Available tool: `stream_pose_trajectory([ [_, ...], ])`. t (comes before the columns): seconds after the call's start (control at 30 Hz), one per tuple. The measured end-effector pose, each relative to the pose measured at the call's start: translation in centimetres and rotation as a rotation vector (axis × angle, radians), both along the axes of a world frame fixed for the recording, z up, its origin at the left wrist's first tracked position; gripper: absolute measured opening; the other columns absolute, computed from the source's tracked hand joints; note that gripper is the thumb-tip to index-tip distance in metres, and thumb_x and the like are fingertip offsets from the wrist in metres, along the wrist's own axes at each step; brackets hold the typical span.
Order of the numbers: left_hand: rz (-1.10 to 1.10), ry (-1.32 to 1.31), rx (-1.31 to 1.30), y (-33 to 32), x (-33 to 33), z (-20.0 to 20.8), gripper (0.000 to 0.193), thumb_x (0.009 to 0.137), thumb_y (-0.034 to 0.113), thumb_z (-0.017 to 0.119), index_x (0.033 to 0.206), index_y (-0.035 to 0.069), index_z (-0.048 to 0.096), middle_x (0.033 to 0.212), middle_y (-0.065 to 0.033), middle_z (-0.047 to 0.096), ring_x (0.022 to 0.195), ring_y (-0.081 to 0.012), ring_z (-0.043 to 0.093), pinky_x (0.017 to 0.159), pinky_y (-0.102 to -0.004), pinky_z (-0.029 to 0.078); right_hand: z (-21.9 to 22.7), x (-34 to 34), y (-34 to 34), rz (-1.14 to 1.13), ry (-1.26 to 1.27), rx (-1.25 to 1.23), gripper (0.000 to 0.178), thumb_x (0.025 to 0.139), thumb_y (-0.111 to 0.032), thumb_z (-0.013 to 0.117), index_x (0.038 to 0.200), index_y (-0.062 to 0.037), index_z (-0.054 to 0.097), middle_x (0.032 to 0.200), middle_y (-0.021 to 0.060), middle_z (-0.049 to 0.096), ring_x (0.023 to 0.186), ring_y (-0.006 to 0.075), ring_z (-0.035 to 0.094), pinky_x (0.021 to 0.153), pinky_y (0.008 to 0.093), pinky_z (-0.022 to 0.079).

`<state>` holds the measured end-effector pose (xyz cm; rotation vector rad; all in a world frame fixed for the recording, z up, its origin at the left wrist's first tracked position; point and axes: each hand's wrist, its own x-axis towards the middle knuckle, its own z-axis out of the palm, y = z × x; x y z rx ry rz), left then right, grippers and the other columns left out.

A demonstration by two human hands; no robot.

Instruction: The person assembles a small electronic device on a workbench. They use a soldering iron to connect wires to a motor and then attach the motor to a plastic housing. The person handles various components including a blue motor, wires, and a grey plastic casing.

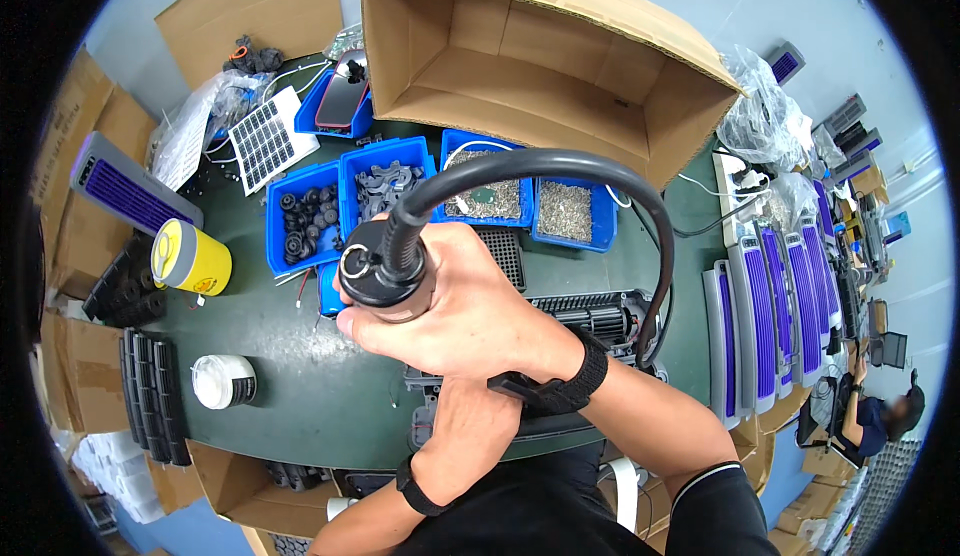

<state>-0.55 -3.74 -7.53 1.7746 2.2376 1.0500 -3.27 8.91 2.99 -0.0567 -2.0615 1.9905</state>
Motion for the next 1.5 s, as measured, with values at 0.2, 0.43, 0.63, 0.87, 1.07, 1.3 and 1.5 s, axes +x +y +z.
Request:
stream_pose_trajectory([
  [0.2,-0.004,0.076,-0.090,-0.1,0.2,1.2,0.013,0.078,0.007,0.064,0.076,-0.003,0.073,0.095,-0.0205,0.068,0.101,-0.0360,0.062,0.087,-0.0492,0.046,1.1,-0.1,1.0,-0.003,0.117,0.002,0.018,0.085,-0.002,0.082,0.093,-0.0045,0.066,0.103,0.0122,0.070,0.097,0.0203,0.067,0.086,0.0372,0.053],
  [0.43,0.020,0.098,-0.161,0.4,-0.2,1.7,0.019,0.081,0.003,0.060,0.098,-0.004,0.065,0.099,-0.0192,0.061,0.095,-0.0333,0.058,0.084,-0.0445,0.044,-1.1,-1.6,2.7,-0.238,0.070,-0.036,0.020,0.085,-0.001,0.085,0.096,-0.0051,0.068,0.097,0.0068,0.070,0.091,0.0150,0.067,0.080,0.0314,0.055],
  [0.63,0.014,0.109,-0.164,0.5,-0.3,1.6,0.017,0.080,0.001,0.061,0.095,-0.005,0.065,0.100,-0.0216,0.062,0.095,-0.0343,0.058,0.085,-0.0442,0.044,-1.9,-2.2,3.1,-0.251,0.016,-0.083,0.021,0.085,-0.004,0.087,0.096,-0.0054,0.069,0.095,0.0046,0.070,0.091,0.0136,0.068,0.081,0.0305,0.056],
  [0.87,0.030,0.142,-0.161,0.5,-0.4,2.0,0.016,0.081,0.005,0.062,0.095,-0.003,0.065,0.097,-0.0169,0.062,0.094,-0.0298,0.059,0.086,-0.0411,0.045,-2.2,-2.4,3.5,-0.272,-0.032,-0.014,0.022,0.084,-0.006,0.088,0.095,-0.0055,0.069,0.094,0.0044,0.071,0.089,0.0137,0.069,0.080,0.0311,0.056],
  [1.07,0.022,0.100,-0.155,0.5,-0.5,1.7,0.024,0.079,0.003,0.063,0.103,-0.004,0.065,0.100,-0.0187,0.062,0.095,-0.0315,0.059,0.087,-0.0422,0.045,-2.2,-2.5,3.3,-0.281,-0.026,0.009,0.024,0.082,-0.006,0.090,0.092,-0.0057,0.068,0.091,0.0034,0.069,0.088,0.0135,0.069,0.079,0.0308,0.057],
  [1.3,0.014,0.052,-0.167,0.5,-0.5,1.8,0.029,0.078,0.000,0.063,0.106,-0.003,0.066,0.098,-0.0163,0.060,0.095,-0.0313,0.058,0.086,-0.0419,0.044,-2.2,-2.3,3.2,-0.288,-0.059,-0.001,0.026,0.082,-0.006,0.090,0.093,-0.0058,0.067,0.090,0.0026,0.068,0.090,0.0142,0.070,0.081,0.0318,0.057],
  [1.5,0.033,0.044,-0.131,0.5,-0.5,1.8,0.027,0.076,0.000,0.064,0.103,-0.003,0.067,0.099,-0.0148,0.058,0.095,-0.0305,0.057,0.086,-0.0409,0.043,-0.4,-1.5,3.4,-0.139,-0.208,0.037,0.031,0.081,-0.011,0.093,0.100,-0.0046,0.069,0.098,0.0056,0.073,0.097,0.0160,0.072,0.087,0.0332,0.058],
])
